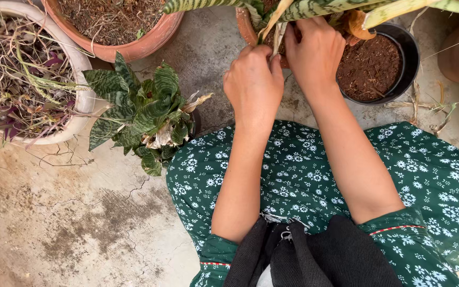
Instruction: The person pours water from a blue cup into a small black pot, touches the soil with their fingers, and then pulls dried leaves off a snake plant by hand.
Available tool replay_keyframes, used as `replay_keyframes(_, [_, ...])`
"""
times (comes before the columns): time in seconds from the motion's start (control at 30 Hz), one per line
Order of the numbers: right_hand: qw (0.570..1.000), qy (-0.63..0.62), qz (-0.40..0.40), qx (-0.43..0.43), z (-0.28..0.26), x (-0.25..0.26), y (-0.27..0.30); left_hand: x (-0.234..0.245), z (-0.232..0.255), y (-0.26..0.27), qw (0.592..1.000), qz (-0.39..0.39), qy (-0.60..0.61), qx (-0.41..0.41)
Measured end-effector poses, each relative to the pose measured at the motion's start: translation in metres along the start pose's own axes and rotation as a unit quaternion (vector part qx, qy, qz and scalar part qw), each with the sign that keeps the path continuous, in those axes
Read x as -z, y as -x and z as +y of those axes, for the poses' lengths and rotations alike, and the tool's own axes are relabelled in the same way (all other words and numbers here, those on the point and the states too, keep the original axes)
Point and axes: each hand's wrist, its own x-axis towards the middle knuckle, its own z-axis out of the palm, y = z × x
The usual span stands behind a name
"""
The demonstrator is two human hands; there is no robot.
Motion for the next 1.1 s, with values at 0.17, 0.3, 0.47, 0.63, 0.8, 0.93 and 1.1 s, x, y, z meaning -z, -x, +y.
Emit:
replay_keyframes(0.17, [0.999, -0.026, 0.034, -0.012, 0.010, -0.017, 0.002, 0.003, 0.002, 0.001, 1.000, -0.020, -0.011, 0.004])
replay_keyframes(0.3, [0.995, -0.056, 0.079, -0.006, 0.011, -0.025, 0.007, 0.000, 0.002, 0.004, 1.000, -0.011, -0.003, -0.014])
replay_keyframes(0.47, [0.988, -0.106, 0.111, 0.001, 0.011, -0.026, 0.007, -0.004, 0.004, 0.005, 1.000, -0.011, 0.001, -0.024])
replay_keyframes(0.63, [0.986, -0.121, 0.118, 0.000, 0.017, -0.029, 0.011, -0.010, 0.007, 0.007, 0.999, -0.006, 0.017, -0.032])
replay_keyframes(0.8, [0.982, -0.143, 0.122, 0.004, 0.023, -0.032, 0.011, -0.016, 0.011, 0.010, 0.999, 0.001, 0.008, -0.047])
replay_keyframes(0.93, [0.982, -0.133, 0.133, 0.019, 0.023, -0.033, 0.012, -0.018, 0.010, 0.011, 0.999, -0.015, 0.008, -0.039])
replay_keyframes(1.1, [0.980, -0.141, 0.142, 0.008, 0.024, -0.035, 0.014, -0.017, 0.011, 0.011, 0.999, -0.013, 0.011, -0.037])
